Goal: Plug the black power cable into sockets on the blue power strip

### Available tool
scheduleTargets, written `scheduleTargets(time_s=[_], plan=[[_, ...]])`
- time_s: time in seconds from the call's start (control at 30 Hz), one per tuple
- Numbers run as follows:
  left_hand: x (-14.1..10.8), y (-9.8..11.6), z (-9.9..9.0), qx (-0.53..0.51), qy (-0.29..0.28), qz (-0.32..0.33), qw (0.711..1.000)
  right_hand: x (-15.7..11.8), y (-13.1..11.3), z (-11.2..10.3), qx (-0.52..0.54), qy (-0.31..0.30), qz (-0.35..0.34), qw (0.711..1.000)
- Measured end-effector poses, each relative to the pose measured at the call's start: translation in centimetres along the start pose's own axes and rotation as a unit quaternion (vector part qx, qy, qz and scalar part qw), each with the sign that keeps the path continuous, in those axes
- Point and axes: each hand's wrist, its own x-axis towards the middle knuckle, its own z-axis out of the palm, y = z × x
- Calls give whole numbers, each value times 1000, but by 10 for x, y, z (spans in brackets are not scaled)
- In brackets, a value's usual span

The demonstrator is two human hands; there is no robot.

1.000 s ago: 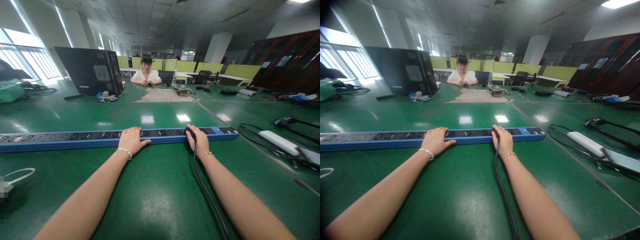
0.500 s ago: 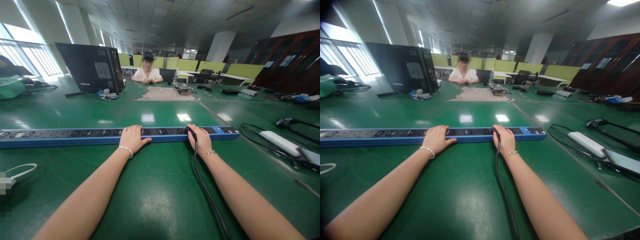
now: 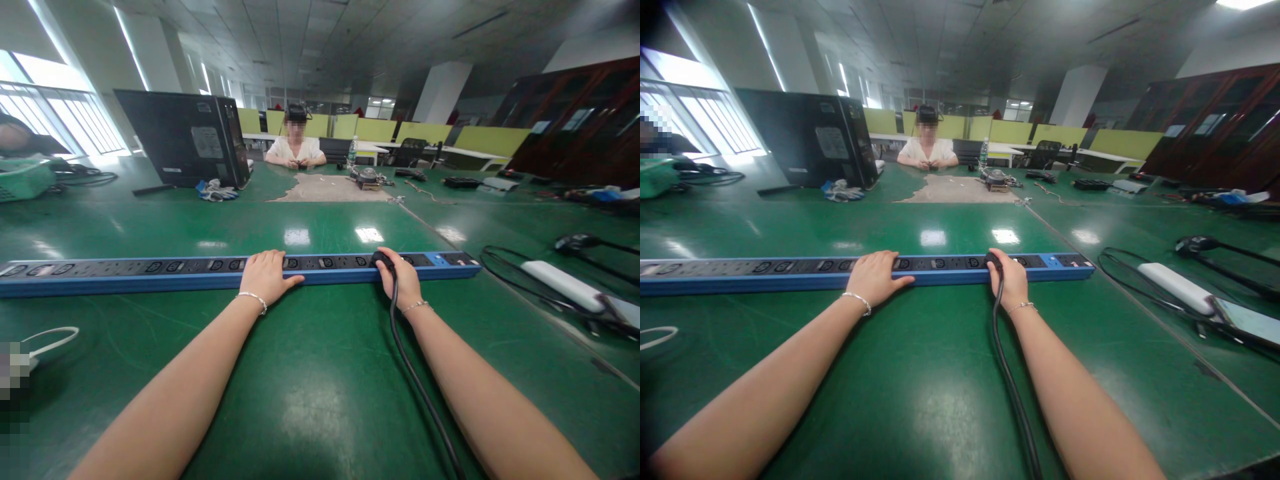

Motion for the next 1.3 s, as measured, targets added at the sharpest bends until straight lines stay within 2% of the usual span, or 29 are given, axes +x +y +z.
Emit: scheduleTargets(time_s=[0.07, 0.13, 0.2, 0.3, 0.37, 0.53, 0.67, 0.8, 0.97, 1.3], plan=[[0, 0, 0, -5, 0, -3, 1000, 3, -1, -2, 40, 70, 56, 995], [0, 1, 0, -6, -3, -5, 1000, 4, -7, -3, 70, 112, 76, 988], [0, 1, 0, -7, -5, -8, 1000, 1, -18, -1, 83, 87, 48, 992], [0, 2, 0, -7, 3, -7, 1000, -5, -45, 11, 103, -4, -9, 995], [0, 1, 1, -3, 11, -6, 1000, -7, -65, 24, 119, -49, -23, 991], [-1, 1, 3, -5, 22, -3, 1000, -3, -101, 54, 127, -79, -44, 988], [-1, 0, 4, -8, 21, -6, 1000, 1, -110, 62, 91, -86, -67, 990], [-1, 0, 3, -12, 28, 1, 1000, 3, -120, 61, 17, -90, -78, 993], [-1, 0, 2, -10, 28, 7, 1000, 2, -138, 58, -80, -118, -136, 980], [-2, 1, 2, -2, 33, 7, 999, -1, -143, 57, -122, -140, -121, 975]])
